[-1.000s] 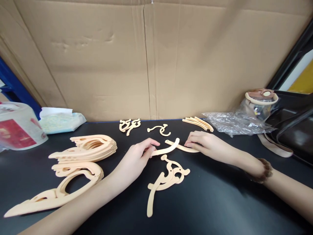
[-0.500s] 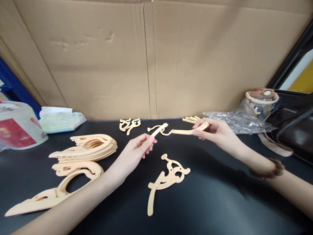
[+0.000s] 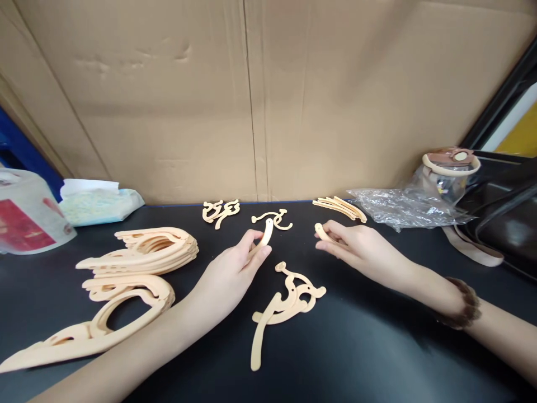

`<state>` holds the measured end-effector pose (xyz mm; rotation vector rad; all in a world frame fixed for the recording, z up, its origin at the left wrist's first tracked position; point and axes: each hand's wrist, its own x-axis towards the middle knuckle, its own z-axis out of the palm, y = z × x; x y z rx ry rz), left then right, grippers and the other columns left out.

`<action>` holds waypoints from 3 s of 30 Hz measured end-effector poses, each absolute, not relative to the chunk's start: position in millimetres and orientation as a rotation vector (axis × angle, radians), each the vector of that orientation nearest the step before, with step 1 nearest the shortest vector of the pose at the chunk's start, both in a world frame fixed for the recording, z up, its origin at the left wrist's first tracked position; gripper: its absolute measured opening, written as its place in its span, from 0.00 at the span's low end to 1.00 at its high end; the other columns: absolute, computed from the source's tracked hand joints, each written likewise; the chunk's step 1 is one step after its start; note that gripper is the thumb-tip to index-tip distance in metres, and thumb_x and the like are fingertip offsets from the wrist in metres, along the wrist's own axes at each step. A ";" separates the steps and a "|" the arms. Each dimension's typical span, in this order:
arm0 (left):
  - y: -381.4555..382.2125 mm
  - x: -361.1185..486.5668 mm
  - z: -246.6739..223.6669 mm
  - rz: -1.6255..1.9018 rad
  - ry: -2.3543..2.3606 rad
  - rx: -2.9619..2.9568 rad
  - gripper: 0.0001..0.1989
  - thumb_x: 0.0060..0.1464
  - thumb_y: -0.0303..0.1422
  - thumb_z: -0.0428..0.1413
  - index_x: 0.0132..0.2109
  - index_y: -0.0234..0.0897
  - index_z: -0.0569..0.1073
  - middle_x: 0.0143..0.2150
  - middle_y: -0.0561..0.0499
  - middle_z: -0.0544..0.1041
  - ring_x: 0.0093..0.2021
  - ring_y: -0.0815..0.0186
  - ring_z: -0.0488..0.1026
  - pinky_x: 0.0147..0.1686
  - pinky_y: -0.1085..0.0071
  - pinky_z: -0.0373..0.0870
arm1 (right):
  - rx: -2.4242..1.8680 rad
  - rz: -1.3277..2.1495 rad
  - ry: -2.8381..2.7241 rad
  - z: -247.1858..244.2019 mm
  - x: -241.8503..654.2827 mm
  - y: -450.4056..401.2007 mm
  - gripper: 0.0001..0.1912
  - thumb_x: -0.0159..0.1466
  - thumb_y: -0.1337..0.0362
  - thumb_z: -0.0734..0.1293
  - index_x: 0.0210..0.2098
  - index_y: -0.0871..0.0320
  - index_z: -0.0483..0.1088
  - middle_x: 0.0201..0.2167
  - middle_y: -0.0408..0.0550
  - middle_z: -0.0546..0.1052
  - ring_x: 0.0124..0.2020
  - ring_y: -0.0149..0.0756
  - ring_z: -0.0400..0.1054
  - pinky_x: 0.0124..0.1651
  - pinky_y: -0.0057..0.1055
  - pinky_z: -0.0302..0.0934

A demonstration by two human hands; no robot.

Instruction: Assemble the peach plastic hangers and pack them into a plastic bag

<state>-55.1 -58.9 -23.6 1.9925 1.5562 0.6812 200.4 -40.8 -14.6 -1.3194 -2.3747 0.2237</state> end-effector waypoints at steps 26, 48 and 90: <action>-54.8 -61.9 -15.7 0.442 1.661 2.588 0.09 0.61 0.34 0.52 0.36 0.39 0.75 0.35 0.50 0.77 0.39 0.56 0.70 0.42 0.59 0.59 | -1.253 -0.051 -2.589 -28.7 193.6 -41.5 0.19 0.73 0.58 0.51 0.42 0.56 0.71 0.29 0.43 0.69 0.29 0.33 0.66 0.30 0.30 0.57; -54.8 -54.6 -31.1 0.421 1.382 2.710 0.17 0.66 0.32 0.41 0.50 0.41 0.73 0.48 0.48 0.72 0.46 0.60 0.71 0.43 0.64 0.70 | -0.822 0.005 -2.631 -22.0 182.7 -59.1 0.16 0.71 0.59 0.58 0.52 0.57 0.71 0.42 0.50 0.73 0.42 0.38 0.65 0.46 0.38 0.59; -80.6 -38.4 -23.9 0.865 0.873 3.016 0.10 0.66 0.26 0.46 0.39 0.36 0.71 0.37 0.53 0.76 0.37 0.65 0.68 0.36 0.67 0.60 | -0.716 0.298 -2.712 -9.3 192.5 -59.5 0.19 0.62 0.80 0.57 0.43 0.57 0.73 0.42 0.46 0.76 0.44 0.35 0.66 0.50 0.35 0.58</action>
